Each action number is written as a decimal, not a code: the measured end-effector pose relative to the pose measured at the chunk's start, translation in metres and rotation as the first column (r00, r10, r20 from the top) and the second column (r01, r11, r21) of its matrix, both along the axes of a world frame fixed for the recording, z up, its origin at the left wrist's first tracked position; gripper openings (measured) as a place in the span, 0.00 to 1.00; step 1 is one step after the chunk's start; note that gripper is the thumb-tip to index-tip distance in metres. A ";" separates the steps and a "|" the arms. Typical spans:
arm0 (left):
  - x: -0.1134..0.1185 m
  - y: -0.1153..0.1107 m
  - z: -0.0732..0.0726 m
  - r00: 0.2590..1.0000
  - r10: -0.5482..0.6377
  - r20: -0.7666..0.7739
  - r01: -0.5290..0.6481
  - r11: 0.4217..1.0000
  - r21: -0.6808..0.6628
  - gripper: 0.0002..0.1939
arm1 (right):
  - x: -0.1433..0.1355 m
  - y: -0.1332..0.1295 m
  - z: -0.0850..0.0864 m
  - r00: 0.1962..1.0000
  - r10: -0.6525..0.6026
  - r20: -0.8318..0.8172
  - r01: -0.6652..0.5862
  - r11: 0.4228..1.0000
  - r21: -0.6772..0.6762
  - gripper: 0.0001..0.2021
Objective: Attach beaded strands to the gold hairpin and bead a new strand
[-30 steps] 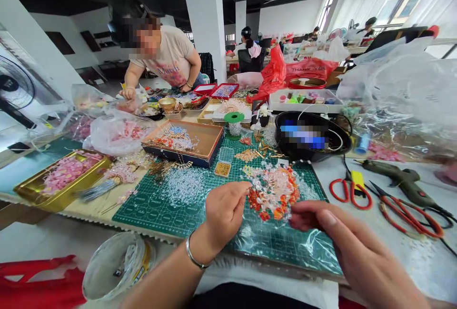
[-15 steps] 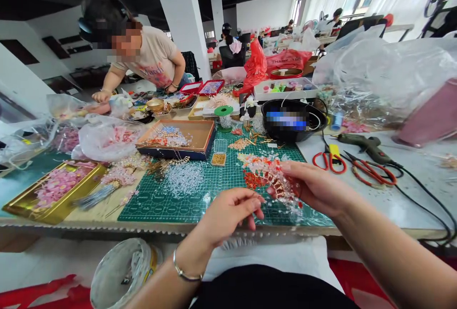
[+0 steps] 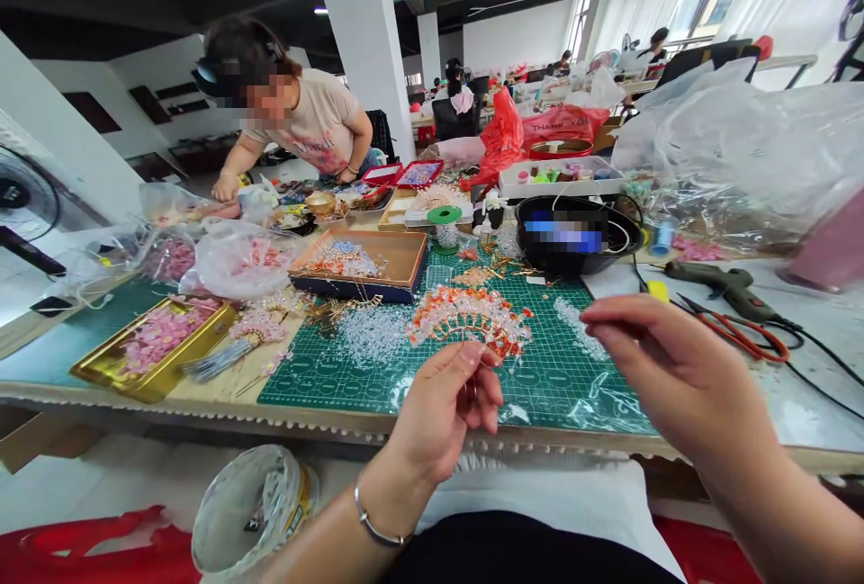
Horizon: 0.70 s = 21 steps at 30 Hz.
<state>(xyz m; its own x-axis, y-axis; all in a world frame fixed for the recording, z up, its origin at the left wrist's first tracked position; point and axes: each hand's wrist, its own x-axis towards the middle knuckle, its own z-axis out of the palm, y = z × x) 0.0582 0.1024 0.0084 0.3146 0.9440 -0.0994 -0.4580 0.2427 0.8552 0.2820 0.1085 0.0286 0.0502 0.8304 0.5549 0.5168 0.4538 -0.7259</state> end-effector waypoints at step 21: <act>0.003 -0.014 -0.011 0.962 -0.222 0.161 0.234 0.971 -0.056 0.14 | -0.017 0.008 0.006 0.935 0.225 -0.275 -0.312 0.890 -0.333 0.11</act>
<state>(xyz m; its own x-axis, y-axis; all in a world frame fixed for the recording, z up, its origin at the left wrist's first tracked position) 0.0608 0.0879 -0.0028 0.5374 0.8373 -0.1005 -0.5064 0.4157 0.7554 0.2655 0.1162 0.0348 -0.1185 0.9704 0.2105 0.2185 0.2322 -0.9478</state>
